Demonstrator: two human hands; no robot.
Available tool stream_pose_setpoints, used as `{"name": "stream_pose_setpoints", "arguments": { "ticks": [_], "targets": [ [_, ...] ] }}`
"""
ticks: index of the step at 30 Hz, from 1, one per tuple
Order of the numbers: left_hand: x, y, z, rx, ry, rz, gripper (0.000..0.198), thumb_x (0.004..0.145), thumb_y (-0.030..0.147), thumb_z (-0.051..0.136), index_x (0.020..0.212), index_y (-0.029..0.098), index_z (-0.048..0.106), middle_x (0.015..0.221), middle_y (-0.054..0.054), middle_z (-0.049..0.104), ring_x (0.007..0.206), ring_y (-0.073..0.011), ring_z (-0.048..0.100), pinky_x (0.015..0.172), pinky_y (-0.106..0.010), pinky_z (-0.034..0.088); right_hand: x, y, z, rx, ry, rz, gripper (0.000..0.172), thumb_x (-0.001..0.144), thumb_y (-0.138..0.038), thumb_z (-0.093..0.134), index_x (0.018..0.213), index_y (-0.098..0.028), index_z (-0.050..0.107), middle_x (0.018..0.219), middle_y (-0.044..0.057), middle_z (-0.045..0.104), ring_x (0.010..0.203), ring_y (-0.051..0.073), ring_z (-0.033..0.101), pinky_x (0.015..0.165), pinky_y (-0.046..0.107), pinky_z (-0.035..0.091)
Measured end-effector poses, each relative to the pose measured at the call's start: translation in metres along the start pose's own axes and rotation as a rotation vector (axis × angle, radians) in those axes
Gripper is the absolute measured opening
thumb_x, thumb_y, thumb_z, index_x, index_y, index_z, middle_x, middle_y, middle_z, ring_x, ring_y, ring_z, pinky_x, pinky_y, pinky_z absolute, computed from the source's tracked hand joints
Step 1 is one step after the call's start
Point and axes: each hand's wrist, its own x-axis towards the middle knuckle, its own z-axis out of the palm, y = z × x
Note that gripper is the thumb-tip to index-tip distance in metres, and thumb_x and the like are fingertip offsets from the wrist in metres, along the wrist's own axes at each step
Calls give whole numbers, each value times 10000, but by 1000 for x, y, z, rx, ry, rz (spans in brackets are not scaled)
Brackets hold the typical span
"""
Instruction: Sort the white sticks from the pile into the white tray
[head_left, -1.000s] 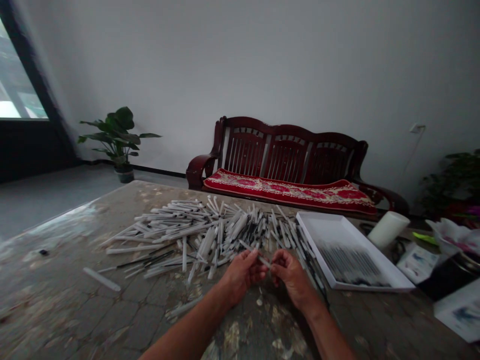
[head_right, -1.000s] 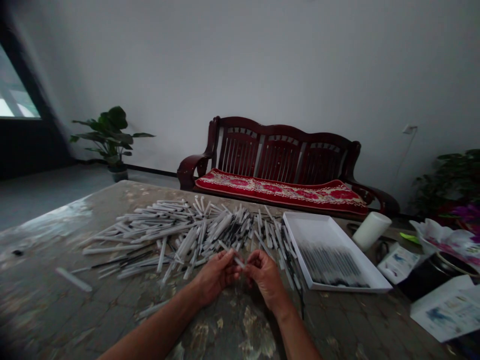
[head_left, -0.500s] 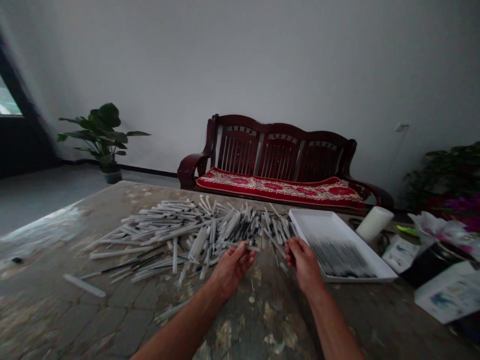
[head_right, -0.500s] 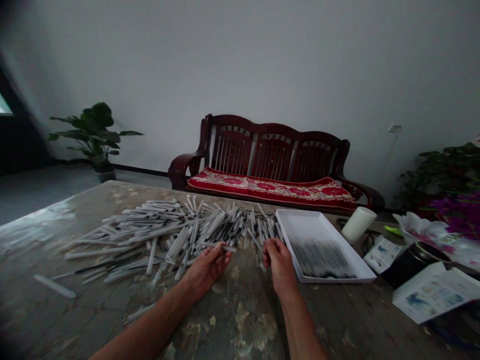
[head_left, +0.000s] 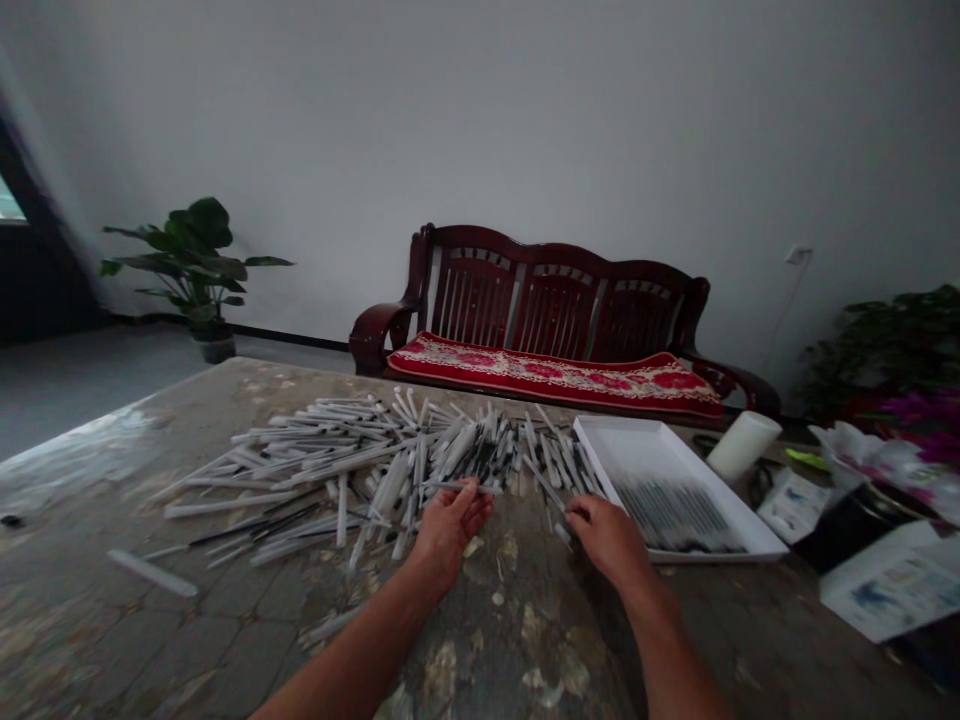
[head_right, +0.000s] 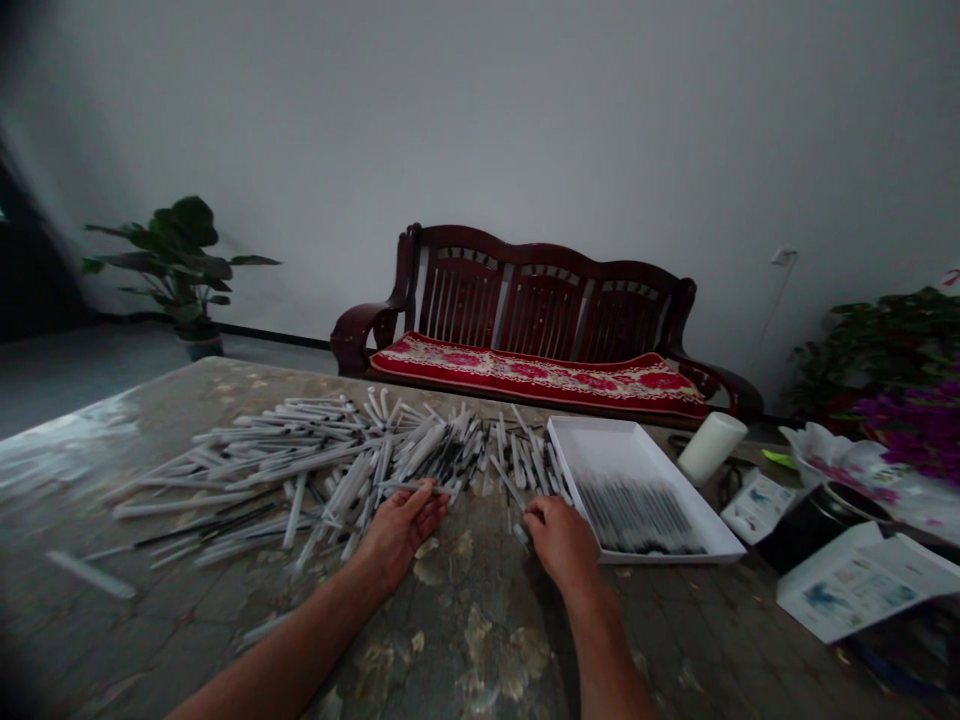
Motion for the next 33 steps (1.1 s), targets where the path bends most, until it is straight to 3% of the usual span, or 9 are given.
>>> {"name": "stream_pose_setpoints", "arguments": {
  "ticks": [4, 8, 20, 27, 33],
  "targets": [
    [-2, -2, 1, 28, 22, 6, 69, 879, 87, 594, 820, 124, 596, 674, -37, 682, 581, -116, 685, 558, -207, 578, -4, -7, 0, -47, -55, 11, 154, 814, -331, 598, 882, -260, 716, 891, 11, 739, 843, 186, 666, 667, 249, 386],
    [-3, -3, 0, 21, 59, 50, 54, 856, 107, 634, 816, 130, 604, 680, -30, 682, 584, -109, 680, 552, -196, 569, -6, -9, 7, -89, -104, -76, 160, 793, -250, 616, 928, -241, 701, 941, 17, 723, 905, 181, 659, 734, 248, 401],
    [-16, -11, -3, 73, 106, 80, 198, 781, 254, 722, 736, 169, 549, 639, -2, 644, 566, -123, 653, 530, -218, 539, -8, -29, 22, -55, 151, -162, 260, 902, -201, 450, 1015, -233, 682, 1054, 46, 681, 994, 185, 628, 830, 257, 422],
    [-21, -19, -3, 136, 44, 93, 292, 681, 367, 776, 741, 166, 573, 637, 6, 631, 562, -121, 627, 514, -218, 507, 0, -36, 26, 76, 112, -159, 256, 873, -205, 460, 1014, -229, 672, 1072, 53, 683, 1000, 203, 639, 844, 277, 460],
    [-21, -19, -4, 119, 49, 105, 314, 673, 398, 760, 750, 171, 558, 642, 10, 619, 559, -117, 609, 512, -224, 502, -1, -32, 28, 10, 70, -291, 271, 894, -209, 426, 984, -225, 681, 1024, 53, 679, 982, 202, 634, 859, 297, 446]
  ]
}}
